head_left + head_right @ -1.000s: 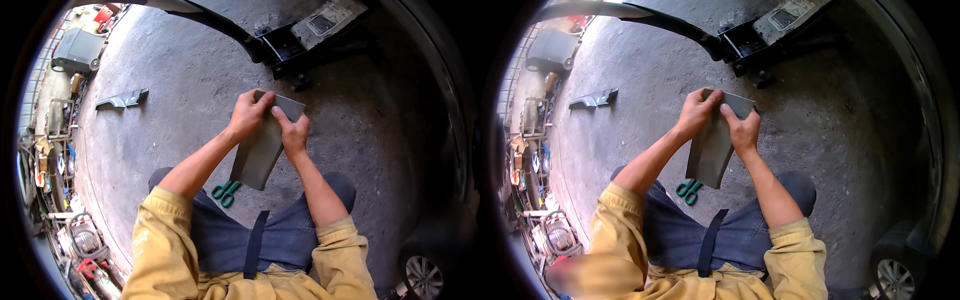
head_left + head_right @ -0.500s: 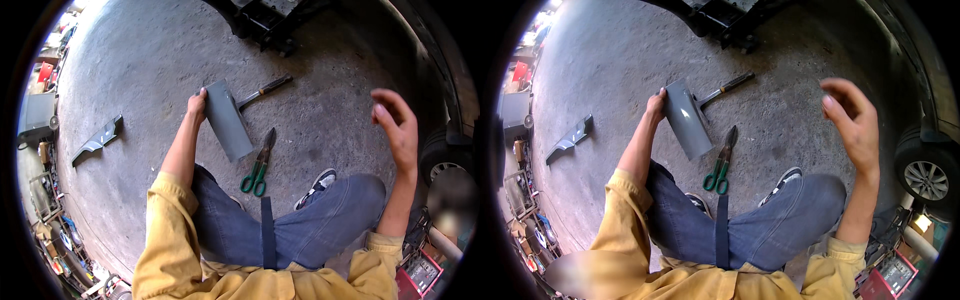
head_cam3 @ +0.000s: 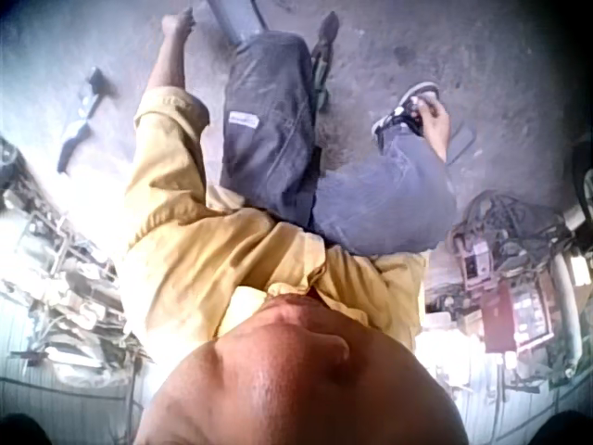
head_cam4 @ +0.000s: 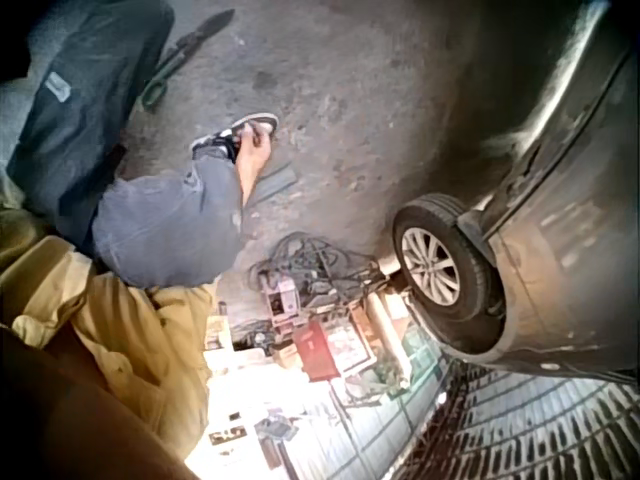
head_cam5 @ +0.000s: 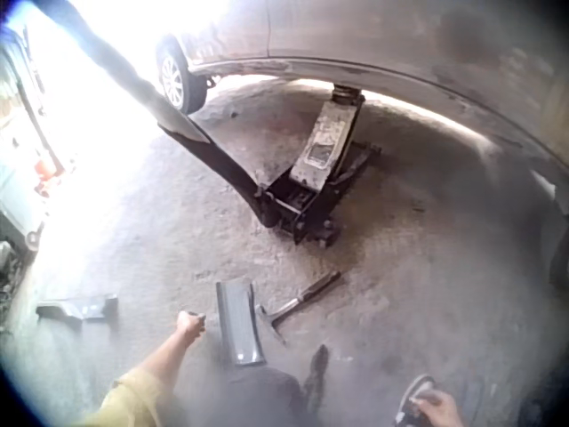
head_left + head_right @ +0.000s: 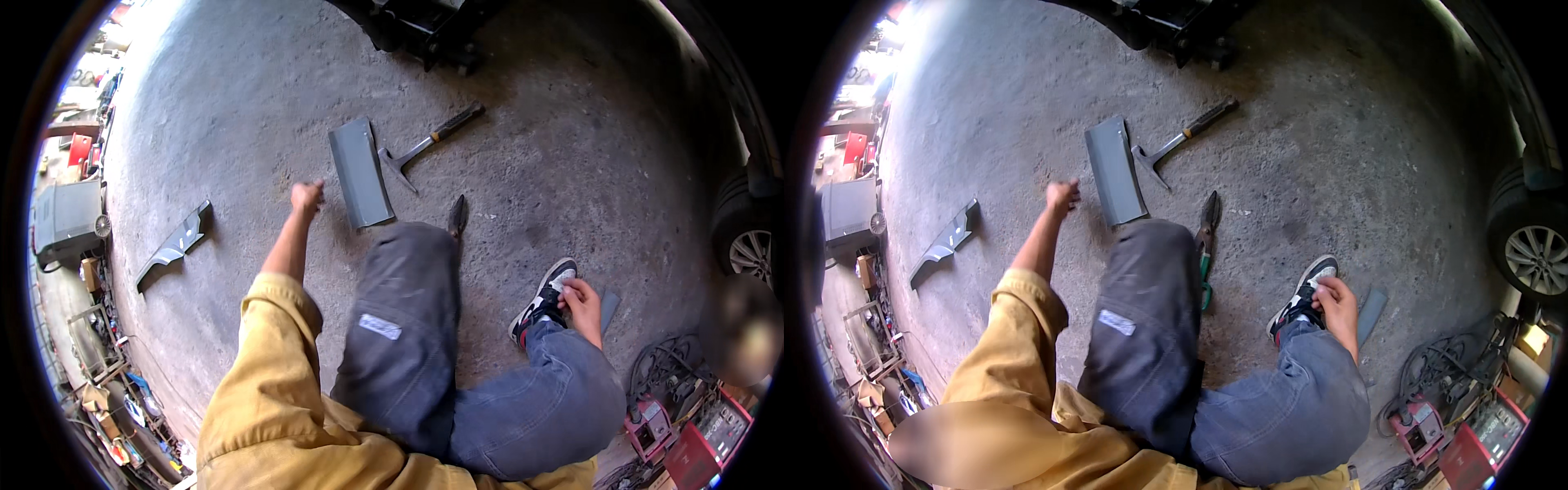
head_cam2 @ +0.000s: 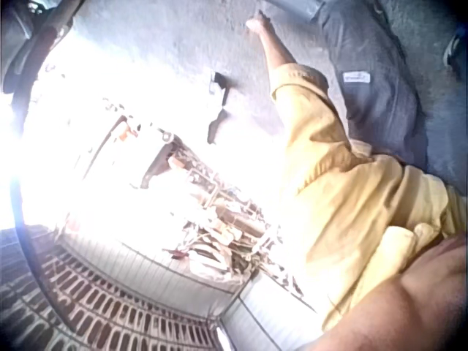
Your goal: The person uses a hammer to shape a rectangular metal sheet on the floor, then fits it against the car's wheel arch. They use tin snips to trim the sheet and continue shaping it with the hammer to match the vehicle's contour.
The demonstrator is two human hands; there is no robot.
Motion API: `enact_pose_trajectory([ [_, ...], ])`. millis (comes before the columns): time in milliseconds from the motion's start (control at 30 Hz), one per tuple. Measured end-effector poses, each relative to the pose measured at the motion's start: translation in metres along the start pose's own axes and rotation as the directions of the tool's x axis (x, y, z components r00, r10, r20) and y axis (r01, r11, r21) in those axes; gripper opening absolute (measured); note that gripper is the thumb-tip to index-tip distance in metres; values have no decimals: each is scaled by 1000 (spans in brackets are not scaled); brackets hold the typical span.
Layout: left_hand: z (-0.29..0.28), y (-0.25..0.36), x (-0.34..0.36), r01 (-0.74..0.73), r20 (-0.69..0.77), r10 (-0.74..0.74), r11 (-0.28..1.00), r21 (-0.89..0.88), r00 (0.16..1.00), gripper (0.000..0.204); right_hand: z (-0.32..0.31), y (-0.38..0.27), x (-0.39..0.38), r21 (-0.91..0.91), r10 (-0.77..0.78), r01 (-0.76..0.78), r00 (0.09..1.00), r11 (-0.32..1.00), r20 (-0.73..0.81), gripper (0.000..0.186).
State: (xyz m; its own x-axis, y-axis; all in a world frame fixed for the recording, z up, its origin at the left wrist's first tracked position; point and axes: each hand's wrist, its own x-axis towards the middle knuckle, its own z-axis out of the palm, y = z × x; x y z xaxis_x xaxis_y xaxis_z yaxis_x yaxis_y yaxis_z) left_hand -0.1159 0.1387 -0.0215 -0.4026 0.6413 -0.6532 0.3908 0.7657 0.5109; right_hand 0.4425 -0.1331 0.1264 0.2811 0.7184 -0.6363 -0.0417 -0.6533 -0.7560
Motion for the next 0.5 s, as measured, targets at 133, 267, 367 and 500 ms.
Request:
enact_pose_trajectory([
  [133, 50, -19, -57, 54, 166, -20, 977, -206, 986, 46, -28, -11, -36, -4, 11, -11, 999, 1000, -37, 21],
  [267, 71, -26, -63, -45, 109, 58, 992, -116, 992, 54, -14, -32, -59, -20, 0, 2, 994, 1000, 107, 22],
  [367, 89, -25, -64, -96, -55, 100, 992, 76, 993, 46, -9, -46, -78, -74, 105, -83, 922, 994, 373, 24],
  [500, 87, -26, -54, -179, -34, 181, 983, 46, 983, 35, -5, -60, -88, -163, 180, -122, 894, 979, 410, 24],
])
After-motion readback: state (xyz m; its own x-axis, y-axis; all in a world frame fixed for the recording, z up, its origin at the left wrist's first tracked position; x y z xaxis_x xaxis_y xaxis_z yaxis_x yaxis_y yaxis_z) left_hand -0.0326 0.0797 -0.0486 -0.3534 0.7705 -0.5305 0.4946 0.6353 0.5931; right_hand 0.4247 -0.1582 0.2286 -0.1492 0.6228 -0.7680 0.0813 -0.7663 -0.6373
